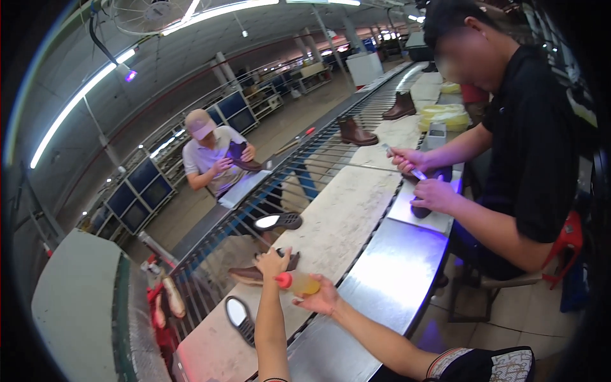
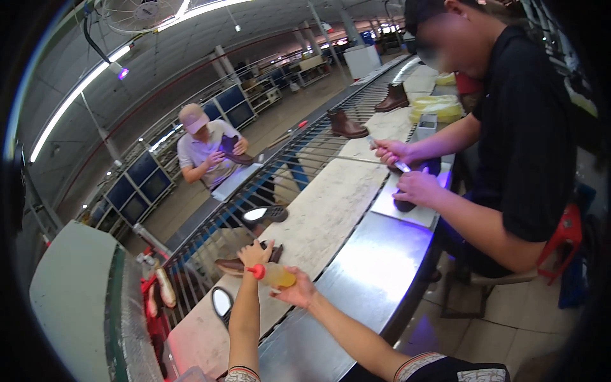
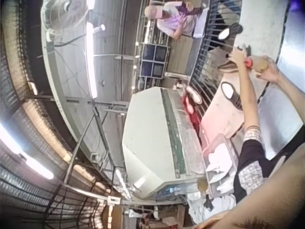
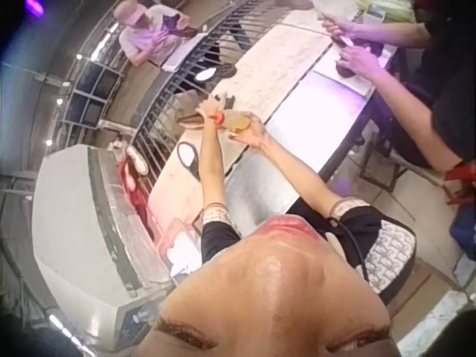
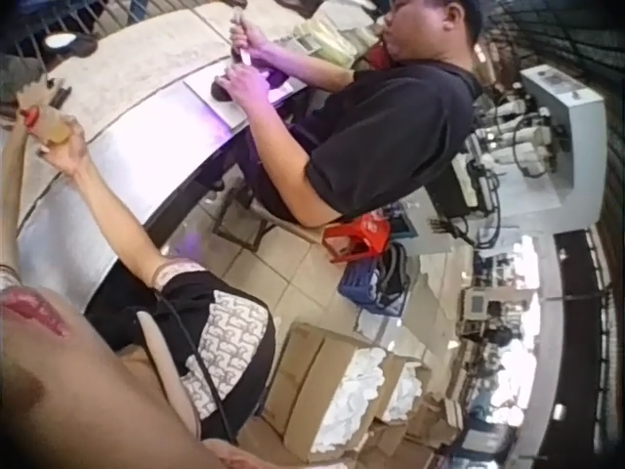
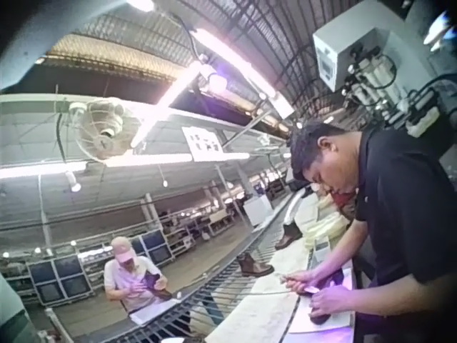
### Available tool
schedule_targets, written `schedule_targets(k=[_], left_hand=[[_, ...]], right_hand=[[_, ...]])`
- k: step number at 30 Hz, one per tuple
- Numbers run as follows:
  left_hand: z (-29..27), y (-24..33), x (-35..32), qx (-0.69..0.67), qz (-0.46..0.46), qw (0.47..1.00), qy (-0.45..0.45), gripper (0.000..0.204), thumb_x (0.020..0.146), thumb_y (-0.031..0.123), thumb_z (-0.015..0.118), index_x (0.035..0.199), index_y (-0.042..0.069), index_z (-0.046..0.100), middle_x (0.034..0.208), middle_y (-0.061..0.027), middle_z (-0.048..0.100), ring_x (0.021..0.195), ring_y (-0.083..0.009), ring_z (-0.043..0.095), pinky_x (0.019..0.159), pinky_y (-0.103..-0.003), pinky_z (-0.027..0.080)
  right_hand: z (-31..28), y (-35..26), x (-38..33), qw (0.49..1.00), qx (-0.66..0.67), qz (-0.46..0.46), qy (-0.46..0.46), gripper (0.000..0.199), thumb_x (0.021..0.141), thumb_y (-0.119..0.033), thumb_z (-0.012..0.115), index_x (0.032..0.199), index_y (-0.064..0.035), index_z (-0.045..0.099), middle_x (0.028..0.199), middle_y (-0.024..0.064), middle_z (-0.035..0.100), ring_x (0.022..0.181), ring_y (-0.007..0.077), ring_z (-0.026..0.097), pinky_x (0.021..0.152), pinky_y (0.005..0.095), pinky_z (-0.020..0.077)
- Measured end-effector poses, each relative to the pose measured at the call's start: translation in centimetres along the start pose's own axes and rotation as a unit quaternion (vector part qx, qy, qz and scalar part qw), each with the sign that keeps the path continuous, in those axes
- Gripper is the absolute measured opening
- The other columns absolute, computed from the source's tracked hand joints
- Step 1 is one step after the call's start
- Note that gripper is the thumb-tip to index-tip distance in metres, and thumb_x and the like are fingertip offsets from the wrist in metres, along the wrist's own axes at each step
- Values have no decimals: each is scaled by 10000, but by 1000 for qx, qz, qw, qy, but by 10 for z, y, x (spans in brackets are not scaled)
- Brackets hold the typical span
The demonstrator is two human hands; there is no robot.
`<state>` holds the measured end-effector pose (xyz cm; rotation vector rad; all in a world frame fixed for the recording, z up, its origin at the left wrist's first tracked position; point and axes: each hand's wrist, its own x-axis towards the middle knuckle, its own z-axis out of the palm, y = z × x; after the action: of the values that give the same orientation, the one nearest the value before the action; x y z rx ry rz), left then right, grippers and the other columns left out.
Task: The recorder applies glue from a squeeze bottle onto shoe insoles and then places them into shoe soles on a factory conveyor belt.
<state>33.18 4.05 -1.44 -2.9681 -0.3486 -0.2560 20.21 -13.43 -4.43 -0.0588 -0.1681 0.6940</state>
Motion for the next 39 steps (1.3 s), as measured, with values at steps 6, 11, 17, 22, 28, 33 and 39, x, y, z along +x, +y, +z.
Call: schedule_targets(k=[6, 11, 17, 22, 28, 33, 39], left_hand=[[-22, 1, 8, -134, -7, 988, -73, 908, 635, 748, 597, 1308, 143, 519, 1297, -257, 492, 1199, -394, 492, 1019, -580, 289], [23, -80, 32, -239, 295, 904, -199, 800, 590, 605, 699, 1242, 163, 563, 1154, -124, 641, 1098, -273, 597, 859, -349, 481], [46, -20, -52, -279, 283, 917, 11, 633, 560, 358, 731, 1157, 188, 610, 1051, -40, 657, 1031, -237, 578, 1020, -493, 316], [52, -1, -150, -316, 222, 903, 185, 434, 748, 232, 644, 1139, 58, 571, 1274, -181, 516, 1256, -370, 413, 1095, -505, 249], [-17, 3, -251, -538, 33, 839, 71, 507, 796, 99, 607, 1266, -3, 448, 1263, -205, 544, 1131, -331, 551, 946, -427, 433], [-7, -9, -261, -743, -41, 650, 156, 438, 905, 196, 578, 1263, -21, 451, 1169, -167, 583, 1051, -274, 579, 885, -362, 453], [-18, -3, -270, -645, -99, 648, 392, 450, 887, 342, 612, 1116, -31, 504, 1008, -164, 608, 899, -265, 606, 788, -367, 471]], right_hand=[[-3, 1, 10, 997, 48, 15, -51, 391, 836, -365, 595, 1137, -117, 560, 1077, 68, 569, 853, 216, 508, 843, 445, 426], [21, 20, 17, 993, 73, 52, -78, 398, 847, -381, 567, 1127, -98, 553, 1013, 67, 568, 769, 215, 512, 833, 435, 433], [5, -2, 11, 998, 56, -4, 4, 441, 839, -394, 544, 1133, -65, 555, 967, 99, 576, 732, 213, 506, 806, 420, 446], [2, 2, 13, 997, 40, 54, -41, 455, 839, -410, 531, 1118, -53, 565, 950, 111, 577, 701, 205, 495, 750, 382, 437], [23, 14, -1, 981, -156, 116, -5, 411, 845, -432, 539, 978, -51, 615, 828, 61, 598, 708, 185, 515, 661, 301, 408], [6, 40, 8, 939, -292, 180, -27, 448, 875, -455, 507, 1102, -77, 592, 979, 51, 620, 826, 181, 563, 739, 322, 449], [13, 82, -6, 889, -380, 249, -63, 547, 905, -477, 462, 1239, -46, 510, 1183, 88, 583, 1072, 219, 561, 979, 342, 403]])
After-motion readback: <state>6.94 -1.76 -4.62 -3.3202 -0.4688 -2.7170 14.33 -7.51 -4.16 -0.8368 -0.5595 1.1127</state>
